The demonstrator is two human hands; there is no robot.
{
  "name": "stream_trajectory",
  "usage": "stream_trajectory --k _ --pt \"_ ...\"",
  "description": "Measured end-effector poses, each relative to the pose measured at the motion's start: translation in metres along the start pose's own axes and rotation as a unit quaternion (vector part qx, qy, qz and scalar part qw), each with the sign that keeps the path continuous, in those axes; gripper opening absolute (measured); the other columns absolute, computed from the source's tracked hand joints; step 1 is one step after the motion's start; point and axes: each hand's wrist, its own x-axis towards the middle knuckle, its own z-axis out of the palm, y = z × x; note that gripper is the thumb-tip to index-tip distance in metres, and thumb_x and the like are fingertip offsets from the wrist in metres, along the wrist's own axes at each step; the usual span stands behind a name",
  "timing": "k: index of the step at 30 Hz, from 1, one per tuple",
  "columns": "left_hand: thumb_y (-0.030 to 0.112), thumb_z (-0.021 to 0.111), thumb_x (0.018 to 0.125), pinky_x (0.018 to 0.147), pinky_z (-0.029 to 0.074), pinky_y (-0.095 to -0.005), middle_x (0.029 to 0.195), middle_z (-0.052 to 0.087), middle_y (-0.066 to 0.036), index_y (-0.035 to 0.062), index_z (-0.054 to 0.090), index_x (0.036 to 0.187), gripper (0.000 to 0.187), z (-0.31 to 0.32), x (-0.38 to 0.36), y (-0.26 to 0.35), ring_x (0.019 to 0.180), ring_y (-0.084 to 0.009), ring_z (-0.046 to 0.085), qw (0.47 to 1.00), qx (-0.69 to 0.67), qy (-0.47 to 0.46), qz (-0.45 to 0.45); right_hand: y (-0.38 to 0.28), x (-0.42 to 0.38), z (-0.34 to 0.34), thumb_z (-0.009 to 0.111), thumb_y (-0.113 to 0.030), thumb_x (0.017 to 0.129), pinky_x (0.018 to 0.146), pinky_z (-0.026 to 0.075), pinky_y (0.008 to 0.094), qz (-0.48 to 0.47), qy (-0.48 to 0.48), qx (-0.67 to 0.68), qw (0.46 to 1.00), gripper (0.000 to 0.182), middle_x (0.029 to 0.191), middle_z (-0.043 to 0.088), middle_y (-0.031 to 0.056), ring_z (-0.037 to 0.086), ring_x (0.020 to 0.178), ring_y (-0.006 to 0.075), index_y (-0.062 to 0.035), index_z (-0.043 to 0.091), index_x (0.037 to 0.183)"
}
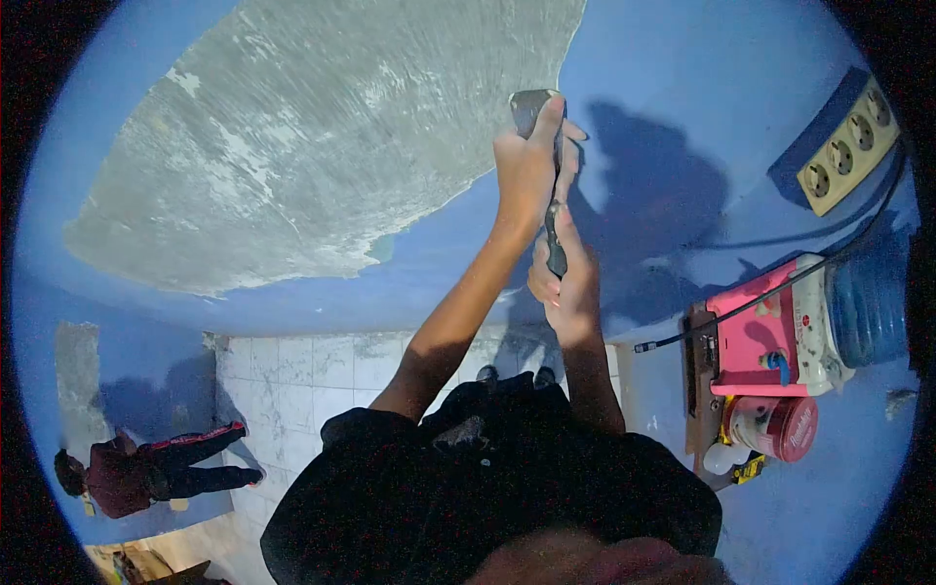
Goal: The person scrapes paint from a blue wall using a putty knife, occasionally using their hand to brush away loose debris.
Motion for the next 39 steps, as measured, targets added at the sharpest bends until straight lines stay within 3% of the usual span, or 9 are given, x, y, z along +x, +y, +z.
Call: stream_trajectory --k 9,12,18,19,22,27,30,36,39 --pt "0.031 0.054 0.091 0.030 0.026 -0.0244 0.042 0.044 -0.003 -0.0019 0.055 0.068 0.040 0.001 0.008 0.004 0.029 -0.0095 0.035 0.998 -0.032 -0.036 0.027 -0.009 0.001 0.007 0.045 -0.041 0.094 0.030 0.017 0.0221 -0.032 0.017 -0.040 0.999 0.044 0.040 0.031 -0.0042 0.026 0.028 0.0066 -0.0083 0.048 0.065" --pt "0.039 0.057 0.089 0.031 0.028 -0.0242 0.047 0.046 -0.003 0.0000 0.056 0.071 0.043 -0.005 0.002 -0.014 0.031 -0.0097 0.037 0.999 -0.026 -0.031 0.028 0.002 -0.003 0.001 0.045 -0.041 0.094 0.031 0.017 0.0220 -0.010 0.061 -0.060 0.996 0.044 0.041 0.032 -0.0044 0.027 0.029 0.0059 -0.0090 0.048 0.065" --pt "0.028 0.052 0.092 0.030 0.025 -0.0233 0.041 0.043 -0.003 -0.0004 0.054 0.066 0.038 0.009 0.013 0.015 0.029 -0.0093 0.035 0.995 -0.042 -0.044 0.085 -0.019 0.007 0.008 0.052 -0.044 0.090 0.033 0.019 0.0234 -0.056 -0.010 -0.043 0.997 0.046 0.044 0.037 -0.0027 0.033 0.031 0.0079 -0.0079 0.049 0.062" --pt "0.028 0.053 0.092 0.030 0.026 -0.0237 0.041 0.044 -0.003 0.0001 0.054 0.066 0.037 0.003 0.014 0.006 0.029 -0.0093 0.036 0.993 -0.037 -0.058 0.097 -0.009 0.011 0.007 0.045 -0.042 0.095 0.032 0.018 0.0226 -0.077 0.034 -0.069 0.994 0.043 0.042 0.033 -0.0048 0.027 0.030 0.0059 -0.0105 0.049 0.066" --pt "0.028 0.054 0.091 0.031 0.025 -0.0244 0.042 0.044 -0.002 0.0017 0.054 0.065 0.037 0.000 0.000 -0.015 0.029 -0.0090 0.035 0.996 -0.034 0.014 0.078 0.002 -0.002 0.000 0.052 -0.042 0.091 0.033 0.018 0.0238 0.020 0.075 -0.029 0.997 0.043 0.047 0.038 -0.0038 0.032 0.033 0.0067 -0.0099 0.050 0.063" --pt "0.027 0.055 0.090 0.031 0.027 -0.0243 0.045 0.047 -0.004 0.0007 0.055 0.065 0.036 0.009 0.013 0.019 0.031 -0.0096 0.039 0.996 -0.047 -0.054 0.055 -0.021 0.007 0.008 0.051 -0.043 0.091 0.033 0.020 0.0242 -0.053 -0.021 -0.021 0.998 0.042 0.044 0.036 -0.0043 0.031 0.032 0.0074 -0.0114 0.049 0.064" --pt "0.029 0.056 0.090 0.033 0.028 -0.0246 0.046 0.048 -0.003 0.0014 0.055 0.066 0.036 -0.006 0.002 -0.006 0.032 -0.0095 0.039 0.999 -0.022 -0.035 0.022 -0.008 -0.007 0.010 0.043 -0.041 0.096 0.032 0.019 0.0227 0.036 0.064 -0.040 0.996 0.043 0.043 0.033 -0.0064 0.027 0.030 0.0058 -0.0146 0.046 0.062" --pt "0.033 0.057 0.089 0.033 0.029 -0.0239 0.048 0.049 -0.002 0.0015 0.057 0.067 0.039 0.003 0.011 0.001 0.033 -0.0092 0.041 0.997 -0.035 -0.033 0.057 -0.019 0.005 0.007 0.049 -0.043 0.093 0.033 0.018 0.0252 -0.041 -0.009 -0.019 0.999 0.043 0.045 0.036 -0.0042 0.029 0.032 0.0074 -0.0114 0.048 0.063" --pt "0.031 0.057 0.090 0.035 0.032 -0.0250 0.048 0.049 -0.002 0.0032 0.056 0.064 0.038 -0.011 0.001 -0.012 0.034 -0.0101 0.042 0.999 -0.020 -0.040 0.003 0.001 -0.003 -0.004 0.045 -0.043 0.095 0.031 0.018 0.0230 0.025 0.038 -0.021 0.999 0.043 0.044 0.035 -0.0044 0.027 0.030 0.0066 -0.0103 0.049 0.067"
